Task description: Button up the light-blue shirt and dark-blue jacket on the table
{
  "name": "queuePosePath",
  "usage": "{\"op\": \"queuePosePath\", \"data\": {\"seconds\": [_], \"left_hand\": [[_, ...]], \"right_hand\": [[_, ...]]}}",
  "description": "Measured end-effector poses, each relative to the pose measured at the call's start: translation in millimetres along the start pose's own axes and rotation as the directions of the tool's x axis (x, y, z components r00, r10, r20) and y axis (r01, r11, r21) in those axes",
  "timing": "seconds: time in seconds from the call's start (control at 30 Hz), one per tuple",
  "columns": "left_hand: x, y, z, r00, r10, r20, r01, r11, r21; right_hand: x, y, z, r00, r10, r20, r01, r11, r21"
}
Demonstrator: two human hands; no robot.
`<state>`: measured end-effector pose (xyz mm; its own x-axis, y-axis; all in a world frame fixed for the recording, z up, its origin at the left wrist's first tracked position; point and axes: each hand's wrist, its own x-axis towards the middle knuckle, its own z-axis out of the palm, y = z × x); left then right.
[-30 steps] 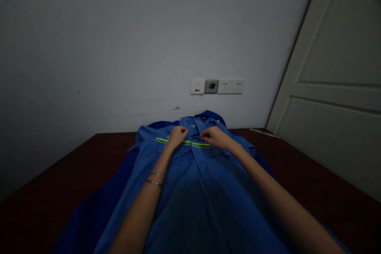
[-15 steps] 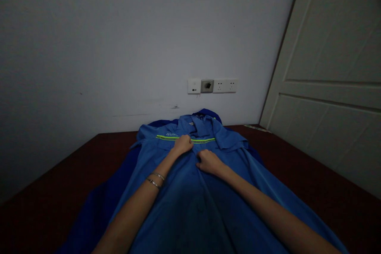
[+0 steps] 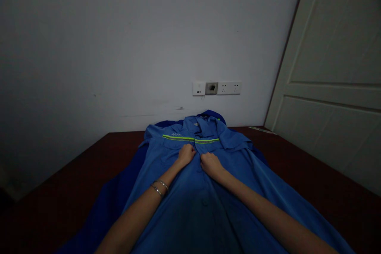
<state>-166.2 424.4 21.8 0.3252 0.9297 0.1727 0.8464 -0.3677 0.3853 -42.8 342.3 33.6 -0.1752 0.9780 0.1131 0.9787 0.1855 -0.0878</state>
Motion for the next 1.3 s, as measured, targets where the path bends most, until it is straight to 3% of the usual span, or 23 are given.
{"op": "queuePosePath", "data": {"seconds": [0.1, 0.2, 0.3, 0.4, 0.53, 0.63, 0.9, 1.1, 1.3], "left_hand": [[-2.8, 1.0, 4.1, 0.999, -0.023, -0.028, 0.023, 1.000, 0.001], [-6.3, 0.5, 6.3, 0.997, 0.007, -0.079, -0.007, 1.000, -0.003], [-12.2, 0.5, 4.1, 0.973, 0.164, -0.164, -0.160, 0.986, 0.036], [-19.1, 2.9, -4.6, 0.915, 0.342, -0.216, -0.325, 0.939, 0.110], [-24.7, 8.6, -20.1, 0.834, 0.513, -0.203, -0.497, 0.858, 0.125], [-24.9, 11.2, -25.9, 0.835, 0.517, -0.186, -0.520, 0.853, 0.035], [-16.5, 0.7, -7.1, 0.931, 0.248, -0.269, -0.343, 0.845, -0.410], [-18.8, -3.0, -1.7, 0.961, 0.129, -0.246, -0.224, 0.884, -0.410], [-20.1, 0.1, -2.0, 0.951, 0.142, -0.276, -0.246, 0.886, -0.393]], "right_hand": [[0.4, 10.0, 0.3, 0.997, -0.011, -0.079, 0.015, 0.999, 0.051], [3.6, 24.1, -1.9, 0.990, 0.015, -0.140, 0.026, 0.958, 0.286], [8.8, 37.3, -6.2, 0.977, 0.144, -0.156, -0.027, 0.815, 0.579], [13.0, 46.2, -14.0, 0.964, 0.249, -0.091, -0.089, 0.629, 0.772], [15.3, 52.8, -28.4, 0.953, 0.292, -0.075, -0.058, 0.421, 0.905], [17.7, 55.1, -36.0, 0.946, 0.320, -0.045, -0.070, 0.338, 0.939], [30.0, 48.4, -30.0, 0.969, 0.241, -0.054, -0.053, 0.413, 0.909], [29.6, 48.2, -23.3, 0.979, 0.187, -0.078, -0.012, 0.440, 0.898], [30.7, 49.7, -20.0, 0.983, 0.173, -0.068, -0.012, 0.426, 0.905]]}}
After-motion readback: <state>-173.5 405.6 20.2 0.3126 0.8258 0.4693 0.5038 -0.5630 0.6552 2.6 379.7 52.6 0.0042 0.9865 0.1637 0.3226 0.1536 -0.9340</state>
